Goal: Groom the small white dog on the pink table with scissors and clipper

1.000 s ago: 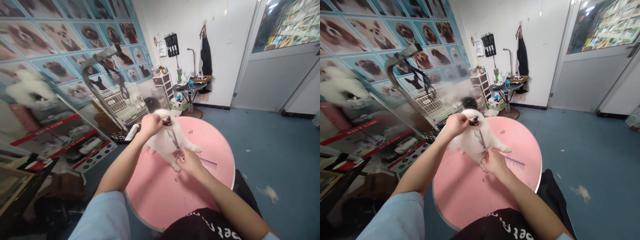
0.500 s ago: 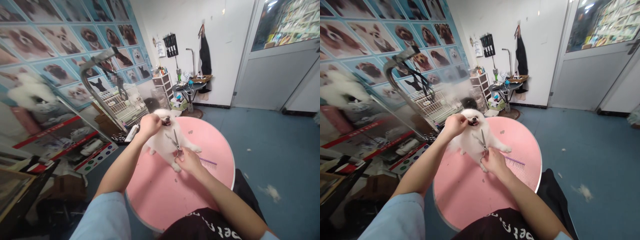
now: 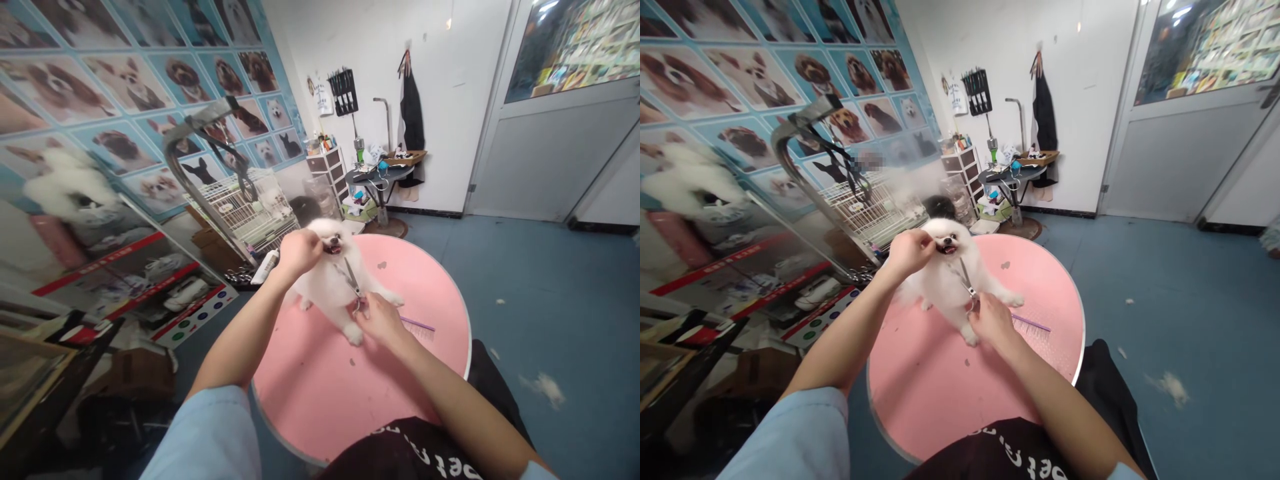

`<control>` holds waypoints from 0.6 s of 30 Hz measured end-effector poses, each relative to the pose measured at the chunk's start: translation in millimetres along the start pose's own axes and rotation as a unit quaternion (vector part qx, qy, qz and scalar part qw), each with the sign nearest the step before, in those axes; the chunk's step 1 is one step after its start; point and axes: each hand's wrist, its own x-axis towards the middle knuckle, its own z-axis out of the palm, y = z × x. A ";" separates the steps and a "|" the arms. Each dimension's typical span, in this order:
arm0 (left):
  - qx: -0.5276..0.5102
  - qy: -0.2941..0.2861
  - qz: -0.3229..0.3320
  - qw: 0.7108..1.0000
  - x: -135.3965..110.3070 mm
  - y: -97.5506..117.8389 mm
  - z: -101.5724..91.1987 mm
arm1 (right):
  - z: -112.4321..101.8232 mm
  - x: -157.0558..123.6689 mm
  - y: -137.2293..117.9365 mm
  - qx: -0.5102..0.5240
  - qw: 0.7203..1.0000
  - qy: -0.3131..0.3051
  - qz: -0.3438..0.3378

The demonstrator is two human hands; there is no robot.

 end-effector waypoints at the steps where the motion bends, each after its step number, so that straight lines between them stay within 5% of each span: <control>1: -0.001 0.001 0.000 1.000 -0.3 -0.7 0.2 | 0.0 1.6 3.7 0.005 1.000 0.001 0.003; 5: -0.012 0.024 -0.003 1.000 -9.0 -3.7 3.7 | -12.5 1.3 35.7 0.018 1.000 -0.004 0.017; 8: -0.022 0.052 -0.020 0.998 -21.3 -4.2 11.7 | -33.8 -6.9 64.1 -0.076 0.992 -0.094 0.027; 14: -0.019 0.076 -0.087 0.993 -30.2 5.7 26.7 | -51.9 -12.7 88.8 -0.289 0.918 -0.271 -0.018; 18: -0.014 0.069 -0.104 0.992 -21.6 12.3 25.4 | -55.7 4.2 92.3 -0.304 0.915 -0.265 -0.030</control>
